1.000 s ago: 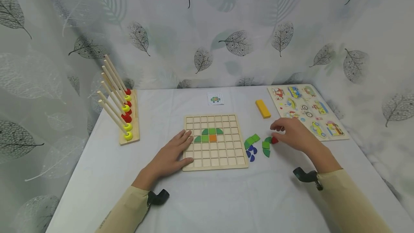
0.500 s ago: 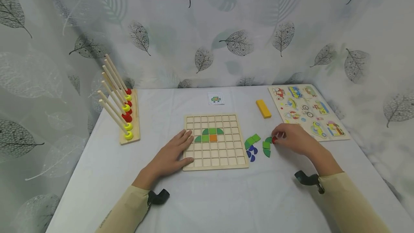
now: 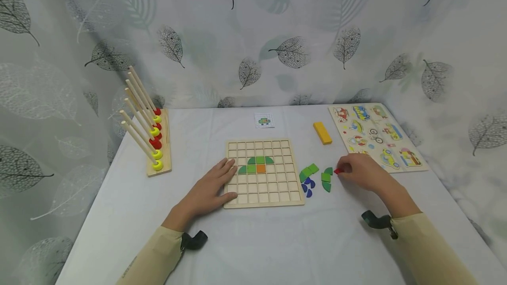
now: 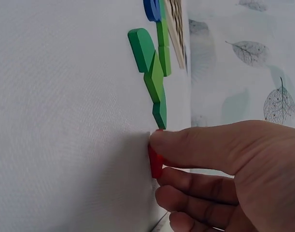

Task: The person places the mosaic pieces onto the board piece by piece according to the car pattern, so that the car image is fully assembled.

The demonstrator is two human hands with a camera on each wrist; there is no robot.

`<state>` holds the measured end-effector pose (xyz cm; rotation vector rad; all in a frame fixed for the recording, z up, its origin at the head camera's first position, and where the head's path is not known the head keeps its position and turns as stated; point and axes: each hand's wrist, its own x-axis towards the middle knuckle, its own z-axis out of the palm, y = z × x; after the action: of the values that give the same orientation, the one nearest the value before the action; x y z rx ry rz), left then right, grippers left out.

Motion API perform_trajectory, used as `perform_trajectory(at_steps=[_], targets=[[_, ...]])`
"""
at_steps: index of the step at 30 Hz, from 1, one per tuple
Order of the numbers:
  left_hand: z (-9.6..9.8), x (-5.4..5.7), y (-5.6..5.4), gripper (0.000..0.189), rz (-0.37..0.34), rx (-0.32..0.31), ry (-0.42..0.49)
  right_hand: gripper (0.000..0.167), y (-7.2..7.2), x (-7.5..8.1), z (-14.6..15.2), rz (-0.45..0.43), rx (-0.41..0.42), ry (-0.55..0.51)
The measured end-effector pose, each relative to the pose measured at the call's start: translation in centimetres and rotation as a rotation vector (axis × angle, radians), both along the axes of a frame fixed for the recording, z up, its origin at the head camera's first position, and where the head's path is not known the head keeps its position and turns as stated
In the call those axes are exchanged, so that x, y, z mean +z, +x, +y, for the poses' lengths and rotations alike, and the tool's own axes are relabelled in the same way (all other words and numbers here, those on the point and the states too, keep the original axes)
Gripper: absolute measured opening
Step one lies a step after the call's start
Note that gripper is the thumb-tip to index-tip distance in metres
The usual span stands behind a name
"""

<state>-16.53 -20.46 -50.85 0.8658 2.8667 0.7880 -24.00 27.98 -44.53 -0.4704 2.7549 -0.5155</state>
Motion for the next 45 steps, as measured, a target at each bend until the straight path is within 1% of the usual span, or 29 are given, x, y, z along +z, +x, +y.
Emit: perform_trajectory(at_steps=[6, 12, 24, 29, 33, 36, 45], targets=[[0.0, -0.1, -0.1, 0.084, 0.001, -0.002, -0.001, 0.021, 0.1, -0.2, 0.1, 0.013, -0.02, 0.01], [0.0, -0.2, -0.1, 0.084, 0.005, -0.003, 0.005, 0.026, 0.3, -0.5, 0.2, 0.044, 0.012, -0.017], [0.0, -0.2, -0.1, 0.085, -0.002, 0.001, -0.003, 0.021, 0.3, -0.8, 0.1, 0.061, 0.014, -0.011], [0.0, -0.2, 0.0, 0.084, -0.005, 0.002, -0.009, 0.021, 0.3, -0.5, 0.0, 0.103, -0.007, -0.018], [0.0, 0.0, 0.0, 0.083, -0.001, -0.004, 0.01, 0.024, 0.3, 0.0, -0.2, 0.131, -0.019, -0.023], [0.1, 0.0, 0.1, 0.083, 0.002, -0.004, 0.008, 0.025, 0.3, 0.3, -0.6, 0.144, -0.022, -0.023], [0.0, -0.1, 0.0, 0.084, 0.006, -0.005, 0.009, 0.023, 0.3, 0.8, -1.7, 0.187, 0.001, -0.059]])
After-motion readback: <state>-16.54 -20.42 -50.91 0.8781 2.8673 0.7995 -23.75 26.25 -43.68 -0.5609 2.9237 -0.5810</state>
